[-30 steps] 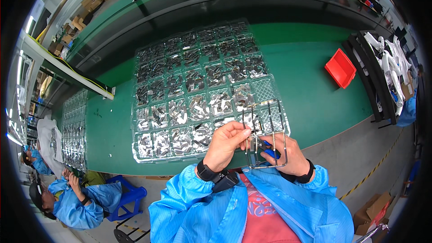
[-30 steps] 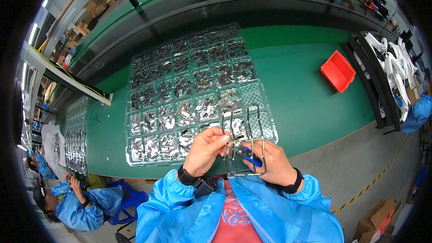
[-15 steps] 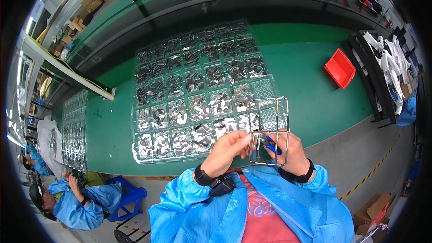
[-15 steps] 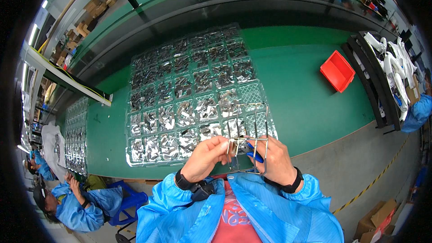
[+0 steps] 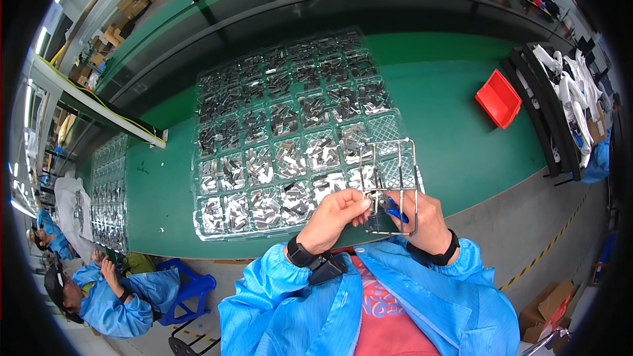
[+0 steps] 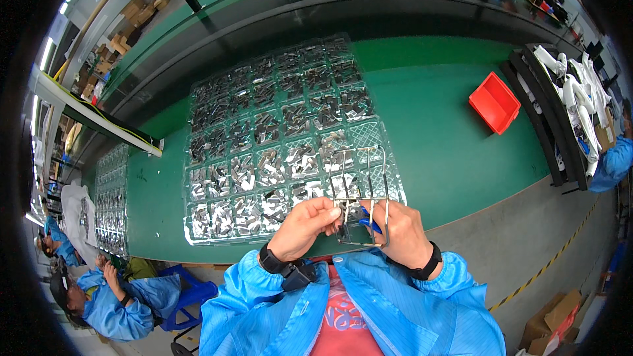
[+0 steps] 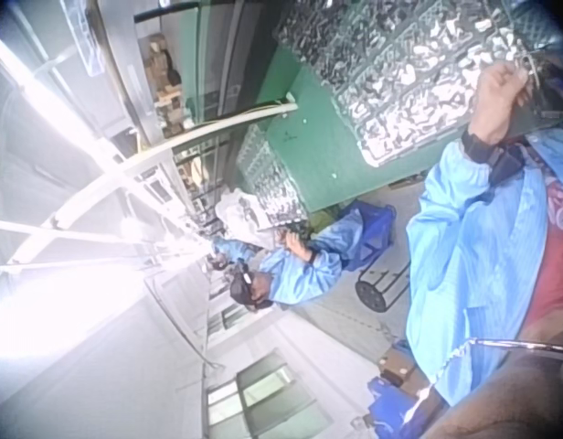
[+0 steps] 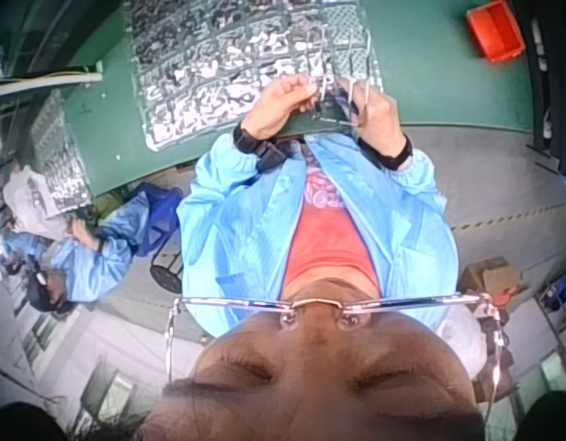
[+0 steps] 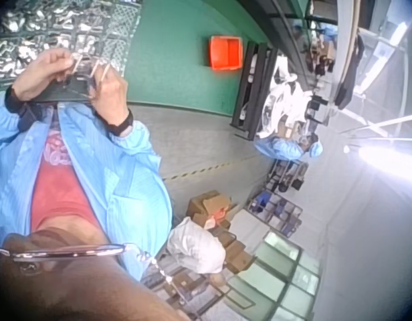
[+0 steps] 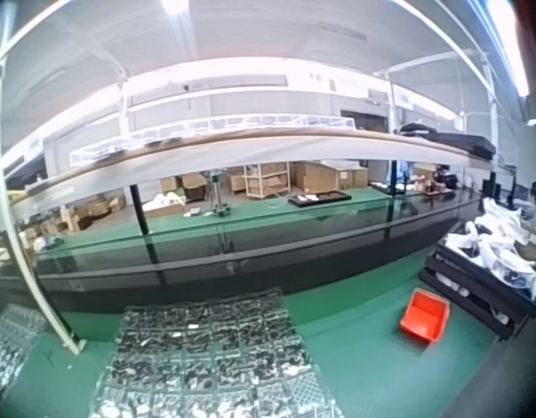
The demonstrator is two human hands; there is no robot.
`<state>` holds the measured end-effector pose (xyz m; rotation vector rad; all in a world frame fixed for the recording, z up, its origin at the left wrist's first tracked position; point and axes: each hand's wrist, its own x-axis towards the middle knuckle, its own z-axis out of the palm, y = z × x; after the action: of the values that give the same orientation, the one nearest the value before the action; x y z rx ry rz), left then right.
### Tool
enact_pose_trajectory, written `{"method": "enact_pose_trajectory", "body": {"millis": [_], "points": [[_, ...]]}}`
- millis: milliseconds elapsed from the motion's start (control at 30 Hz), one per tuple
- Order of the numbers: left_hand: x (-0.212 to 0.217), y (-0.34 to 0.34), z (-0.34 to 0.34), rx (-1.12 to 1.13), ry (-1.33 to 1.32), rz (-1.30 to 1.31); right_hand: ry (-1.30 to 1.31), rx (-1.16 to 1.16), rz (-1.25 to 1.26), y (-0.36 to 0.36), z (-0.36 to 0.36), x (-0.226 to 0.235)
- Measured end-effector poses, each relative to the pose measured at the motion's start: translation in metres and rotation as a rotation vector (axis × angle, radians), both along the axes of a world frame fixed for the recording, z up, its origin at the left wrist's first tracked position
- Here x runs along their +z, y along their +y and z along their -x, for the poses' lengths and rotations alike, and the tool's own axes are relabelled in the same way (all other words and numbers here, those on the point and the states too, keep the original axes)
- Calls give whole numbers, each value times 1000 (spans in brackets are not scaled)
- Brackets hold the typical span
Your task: Using pliers to trim or adjust metal wire components on a workbench in a manufacturing environment.
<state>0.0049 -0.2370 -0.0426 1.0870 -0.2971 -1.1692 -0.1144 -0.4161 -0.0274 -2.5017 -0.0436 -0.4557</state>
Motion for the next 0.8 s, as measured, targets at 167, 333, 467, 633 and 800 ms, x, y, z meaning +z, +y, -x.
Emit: {"method": "enact_pose_trajectory", "body": {"millis": [167,333,467,633,800], "points": [[-2,-2,-4,15,-16,-60,31,-70,-8,0,-4,8],[3,0,-9,87,164,2,127,-23,22,-1,2,12],[2,1,-8,93,215,32,114,87,-91,-1,5,9],[2,3,-4,81,292,67,106,149,-132,2,5,12],[3,5,-4,71,282,81,88,174,-113,3,4,14]]}}
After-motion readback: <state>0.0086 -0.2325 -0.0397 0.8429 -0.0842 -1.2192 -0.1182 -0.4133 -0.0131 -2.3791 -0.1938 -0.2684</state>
